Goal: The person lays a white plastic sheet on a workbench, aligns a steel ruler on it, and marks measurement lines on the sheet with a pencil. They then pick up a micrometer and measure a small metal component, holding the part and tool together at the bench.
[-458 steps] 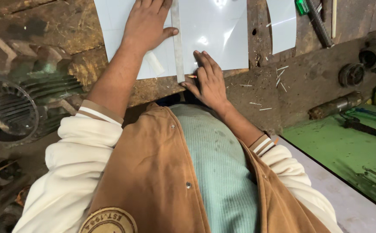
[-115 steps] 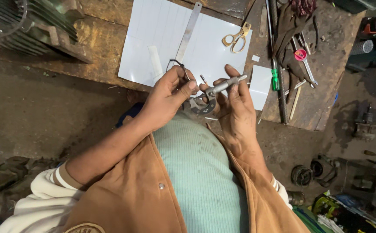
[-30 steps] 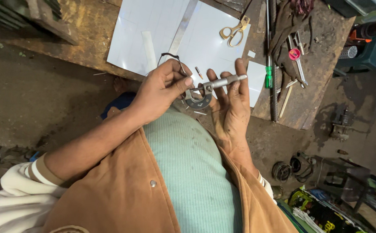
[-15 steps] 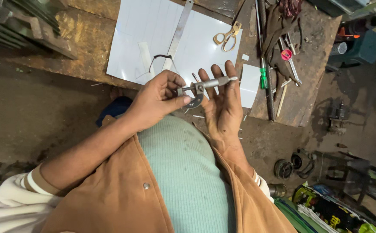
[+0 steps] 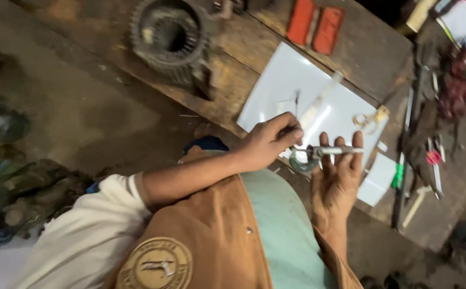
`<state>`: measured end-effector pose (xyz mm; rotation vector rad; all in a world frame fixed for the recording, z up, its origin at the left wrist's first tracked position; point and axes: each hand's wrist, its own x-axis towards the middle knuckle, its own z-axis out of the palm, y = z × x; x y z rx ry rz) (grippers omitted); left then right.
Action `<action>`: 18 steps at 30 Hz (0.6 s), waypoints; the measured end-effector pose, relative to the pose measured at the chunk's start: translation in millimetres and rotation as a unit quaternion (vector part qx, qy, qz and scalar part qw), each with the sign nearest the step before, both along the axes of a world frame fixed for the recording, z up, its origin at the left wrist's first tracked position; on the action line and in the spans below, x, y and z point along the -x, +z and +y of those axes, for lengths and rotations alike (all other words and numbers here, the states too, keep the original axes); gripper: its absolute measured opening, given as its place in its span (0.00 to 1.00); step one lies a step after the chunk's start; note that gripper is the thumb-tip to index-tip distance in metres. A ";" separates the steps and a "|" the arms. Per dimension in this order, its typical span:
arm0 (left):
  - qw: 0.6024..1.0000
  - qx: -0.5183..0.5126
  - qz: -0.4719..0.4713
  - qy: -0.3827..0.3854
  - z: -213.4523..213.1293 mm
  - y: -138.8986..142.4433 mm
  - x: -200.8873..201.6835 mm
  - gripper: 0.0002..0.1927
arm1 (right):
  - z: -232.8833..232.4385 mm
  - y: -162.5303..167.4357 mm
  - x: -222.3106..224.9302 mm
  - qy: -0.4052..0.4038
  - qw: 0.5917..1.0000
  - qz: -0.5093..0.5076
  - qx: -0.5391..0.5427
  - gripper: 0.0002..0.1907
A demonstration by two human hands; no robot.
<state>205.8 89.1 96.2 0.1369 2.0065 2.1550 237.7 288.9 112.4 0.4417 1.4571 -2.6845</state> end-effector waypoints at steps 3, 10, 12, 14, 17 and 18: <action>0.993 -0.110 0.029 0.032 -30.0 32.0 9.2 0.12 | -13.3 6.4 1.5 0.006 1.000 -0.007 0.002 0.33; 0.960 0.127 0.174 0.177 -193.6 39.4 35.2 0.12 | -47.0 2.0 8.2 -0.029 0.998 -0.048 -0.034 0.28; 0.929 0.034 0.232 0.286 -248.2 19.2 62.0 0.11 | -56.1 -0.8 8.0 -0.037 0.998 -0.047 -0.034 0.27; 0.885 0.137 0.257 0.364 -310.2 -3.8 89.1 0.09 | -68.2 -5.9 8.4 -0.042 0.997 -0.050 -0.039 0.26; 0.826 0.325 0.187 0.420 -386.8 -47.0 108.8 0.13 | -82.4 -10.1 3.7 -0.057 0.995 -0.076 -0.033 0.26; 0.815 0.334 0.242 0.407 -407.8 -60.9 116.1 0.10 | -85.9 -10.3 0.9 -0.064 0.994 -0.081 -0.030 0.26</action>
